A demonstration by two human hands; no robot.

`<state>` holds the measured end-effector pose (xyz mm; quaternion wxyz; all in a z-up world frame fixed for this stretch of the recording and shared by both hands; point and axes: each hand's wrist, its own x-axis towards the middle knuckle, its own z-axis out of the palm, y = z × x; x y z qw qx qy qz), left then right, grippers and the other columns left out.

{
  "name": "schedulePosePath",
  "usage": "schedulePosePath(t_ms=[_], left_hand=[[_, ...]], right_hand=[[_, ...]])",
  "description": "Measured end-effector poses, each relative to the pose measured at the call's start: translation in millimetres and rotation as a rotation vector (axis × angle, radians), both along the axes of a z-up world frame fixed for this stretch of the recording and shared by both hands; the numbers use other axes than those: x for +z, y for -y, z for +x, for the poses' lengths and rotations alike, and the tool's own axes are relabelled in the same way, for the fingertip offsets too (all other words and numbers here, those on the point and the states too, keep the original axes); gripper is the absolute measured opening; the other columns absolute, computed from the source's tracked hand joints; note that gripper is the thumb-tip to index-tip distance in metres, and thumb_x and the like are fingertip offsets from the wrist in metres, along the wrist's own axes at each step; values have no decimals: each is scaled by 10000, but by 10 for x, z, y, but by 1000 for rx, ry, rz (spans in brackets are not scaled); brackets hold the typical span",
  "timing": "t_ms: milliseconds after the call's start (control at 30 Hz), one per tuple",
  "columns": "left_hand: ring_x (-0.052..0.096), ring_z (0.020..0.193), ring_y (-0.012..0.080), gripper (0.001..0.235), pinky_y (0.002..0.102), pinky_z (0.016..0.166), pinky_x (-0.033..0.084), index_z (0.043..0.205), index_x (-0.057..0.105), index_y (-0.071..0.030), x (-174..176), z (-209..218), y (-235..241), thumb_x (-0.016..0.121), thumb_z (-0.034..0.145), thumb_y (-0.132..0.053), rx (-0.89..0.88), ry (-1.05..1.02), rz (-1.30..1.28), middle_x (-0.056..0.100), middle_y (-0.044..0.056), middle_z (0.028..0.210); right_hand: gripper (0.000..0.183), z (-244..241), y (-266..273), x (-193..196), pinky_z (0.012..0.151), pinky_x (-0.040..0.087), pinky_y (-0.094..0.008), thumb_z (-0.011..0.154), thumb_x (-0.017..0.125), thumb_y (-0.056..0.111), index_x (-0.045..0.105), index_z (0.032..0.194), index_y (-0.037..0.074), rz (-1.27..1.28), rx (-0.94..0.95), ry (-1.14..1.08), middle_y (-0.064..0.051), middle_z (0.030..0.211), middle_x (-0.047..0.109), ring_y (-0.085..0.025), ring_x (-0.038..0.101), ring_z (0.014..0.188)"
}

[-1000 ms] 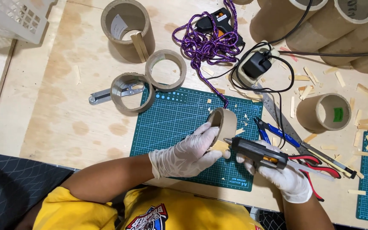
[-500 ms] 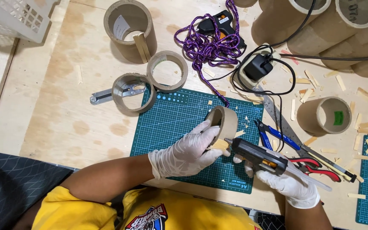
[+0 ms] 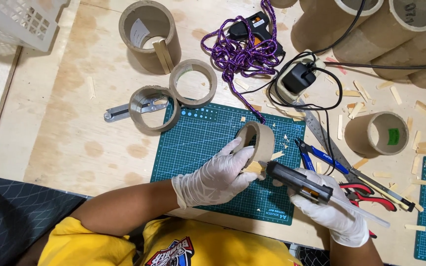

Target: Trimming small wooden sticks with pliers and gluing them onto cardboard rings for a craft project.

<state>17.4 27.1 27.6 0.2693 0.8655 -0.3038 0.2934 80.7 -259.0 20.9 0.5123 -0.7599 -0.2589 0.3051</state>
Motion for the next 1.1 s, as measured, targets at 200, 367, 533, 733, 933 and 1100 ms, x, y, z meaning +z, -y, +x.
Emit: schedulePosePath(t_ms=[200, 367, 533, 733, 933, 1100], left_hand=[[673, 1072, 525, 100, 663, 1097, 494, 946, 616, 59, 32, -7, -10, 522, 971, 85, 20, -30, 15, 639, 369, 1076], [696, 910, 395, 115, 630, 1052, 537, 997, 648, 22, -18, -4, -4, 534, 1009, 14, 122, -13, 124, 665, 292, 1016], [571, 629, 271, 139, 614, 1071, 528, 1009, 666, 4, -34, -6, 7, 528, 1020, -8, 165, -32, 165, 618, 204, 942], [565, 631, 288, 215, 639, 1078, 502, 1039, 704, -13, -66, -1, 18, 494, 997, 8, 175, -48, 170, 632, 207, 1001], [658, 759, 339, 161, 637, 1078, 505, 1078, 718, 17, -98, -6, 32, 585, 1018, -51, 179, -44, 166, 650, 237, 1040], [676, 778, 372, 228, 651, 1094, 480, 1145, 706, 77, -143, -9, 43, 676, 999, -95, 139, -94, 123, 649, 265, 1114]], right_hand=[[341, -87, -168, 228, 746, 607, -265, 847, 711, 378, 843, 1065, 151, -115, -107, 90, -18, 1004, 863, -144, 792, 781], [336, -114, -110, 138, 878, 640, -330, 822, 729, 271, 820, 1112, 128, -189, -208, 69, -60, 998, 879, -185, 835, 899], [337, -163, -145, 162, 827, 633, -311, 841, 705, 359, 805, 1074, 136, -211, -175, 272, -19, 906, 838, -169, 793, 782], [289, -226, -292, 378, 754, 600, -250, 863, 685, 336, 854, 1032, 173, -250, -211, 196, 27, 937, 871, -89, 731, 675], [389, -204, -158, 172, 876, 632, -312, 822, 696, 435, 831, 1037, 140, -289, -269, 148, -33, 945, 871, -164, 841, 861], [453, -175, -115, 105, 883, 635, -319, 820, 677, 466, 819, 1110, 147, -292, -267, 65, -47, 976, 878, -181, 842, 897]])
